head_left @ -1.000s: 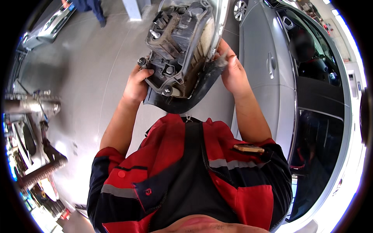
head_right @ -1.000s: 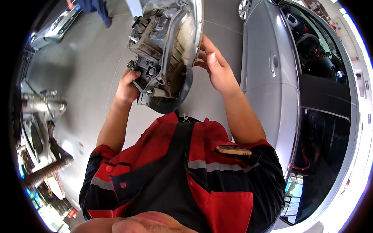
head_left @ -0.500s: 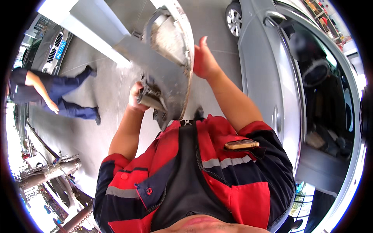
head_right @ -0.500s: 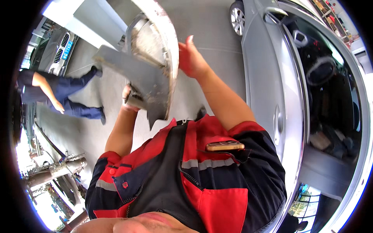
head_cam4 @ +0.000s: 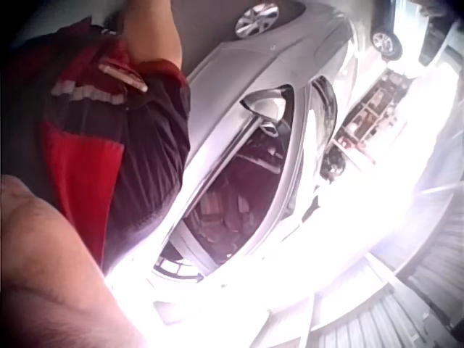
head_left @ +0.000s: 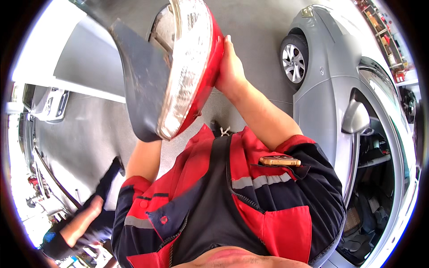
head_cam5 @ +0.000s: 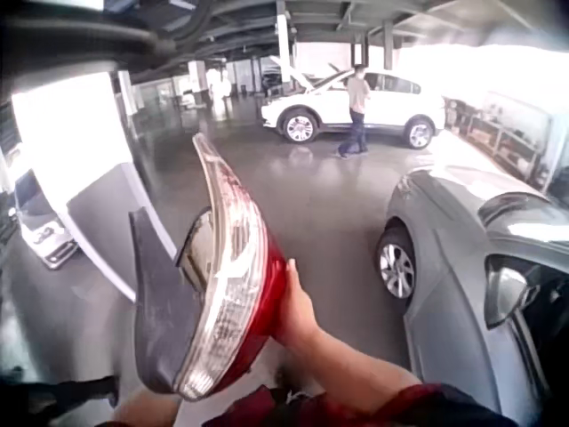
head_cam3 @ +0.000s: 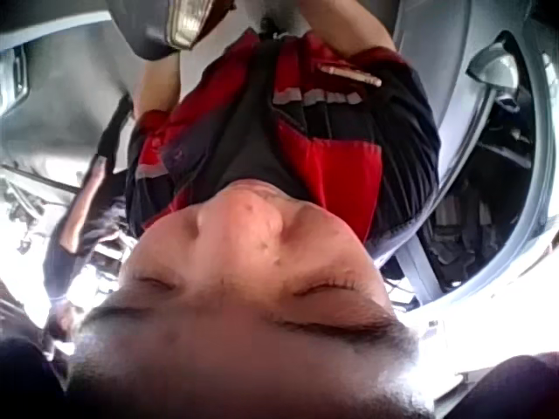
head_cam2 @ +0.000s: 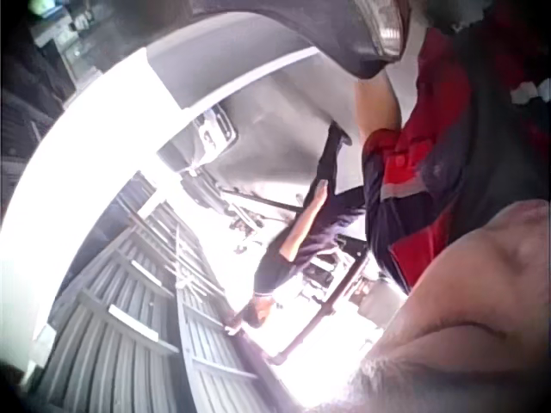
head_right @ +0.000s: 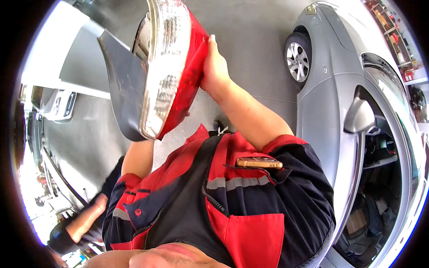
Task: The person removes a taillight assembly from a car trunk, carries it to a workbench, and disassembles it using a screwdriver.
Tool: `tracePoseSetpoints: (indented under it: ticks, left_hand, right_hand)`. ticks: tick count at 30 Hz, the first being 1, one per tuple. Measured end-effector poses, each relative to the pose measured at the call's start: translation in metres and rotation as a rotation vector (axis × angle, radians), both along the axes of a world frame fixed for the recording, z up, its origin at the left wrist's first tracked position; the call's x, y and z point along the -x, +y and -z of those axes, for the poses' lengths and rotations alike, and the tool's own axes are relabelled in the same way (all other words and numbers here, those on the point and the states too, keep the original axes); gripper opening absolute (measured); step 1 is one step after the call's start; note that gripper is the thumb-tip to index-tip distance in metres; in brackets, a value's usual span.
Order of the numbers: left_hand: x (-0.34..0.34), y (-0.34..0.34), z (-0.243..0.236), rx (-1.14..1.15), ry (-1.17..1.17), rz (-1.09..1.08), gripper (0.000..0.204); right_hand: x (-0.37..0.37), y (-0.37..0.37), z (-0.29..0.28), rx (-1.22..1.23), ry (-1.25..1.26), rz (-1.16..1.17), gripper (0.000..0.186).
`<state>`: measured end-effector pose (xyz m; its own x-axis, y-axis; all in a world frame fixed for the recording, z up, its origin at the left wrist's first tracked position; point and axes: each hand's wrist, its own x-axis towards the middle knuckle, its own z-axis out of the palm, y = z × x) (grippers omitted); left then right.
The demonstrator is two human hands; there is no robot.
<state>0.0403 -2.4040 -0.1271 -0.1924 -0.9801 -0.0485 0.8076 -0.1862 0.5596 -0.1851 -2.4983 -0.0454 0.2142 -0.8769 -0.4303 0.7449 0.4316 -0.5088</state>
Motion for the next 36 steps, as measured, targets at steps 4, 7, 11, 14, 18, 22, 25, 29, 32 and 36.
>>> tracePoseSetpoints:
  ticks: [4,7,11,14,18,22,25,29,32,36]
  left_hand:
    - [-0.018,-0.103,-0.001,-0.073,-0.019,0.033,0.037]
    - [-0.022,-0.199,0.002,-0.082,-0.038,0.047,0.037]
    - [-0.03,-0.324,0.015,-0.091,-0.066,0.013,0.037]
    - [-0.044,-0.417,0.007,-0.083,-0.082,-0.036,0.037]
    - [-0.078,-0.53,-0.009,-0.068,-0.091,-0.139,0.038]
    - [-0.102,-0.635,-0.014,-0.037,-0.102,-0.226,0.038]
    - [-0.132,-0.717,-0.005,-0.019,-0.103,-0.278,0.038]
    - [-0.186,-0.837,-0.003,0.02,-0.121,-0.318,0.039]
    - [-0.228,-0.937,-0.005,0.047,-0.135,-0.323,0.039]
    - [-0.273,-1.046,-0.017,0.072,-0.151,-0.327,0.039]
  right_hand:
    - [-0.006,-0.106,0.003,-0.067,-0.027,0.065,0.062]
    - [-0.014,-0.192,0.017,-0.106,-0.051,0.093,0.062]
    - [-0.026,-0.302,0.031,-0.183,-0.05,0.067,0.061]
    - [-0.041,-0.408,0.041,-0.163,-0.09,0.048,0.059]
    - [-0.078,-0.532,0.017,-0.224,-0.079,0.006,0.056]
    - [-0.128,-0.654,0.023,-0.159,-0.061,-0.047,0.061]
    - [-0.156,-0.738,0.03,-0.143,0.04,-0.072,0.061]
    - [-0.213,-0.857,0.038,-0.053,-0.026,-0.094,0.06]
    - [-0.25,-0.958,0.029,-0.015,-0.07,-0.109,0.057]
    - [-0.287,-1.073,0.018,-0.004,-0.114,-0.086,0.055]
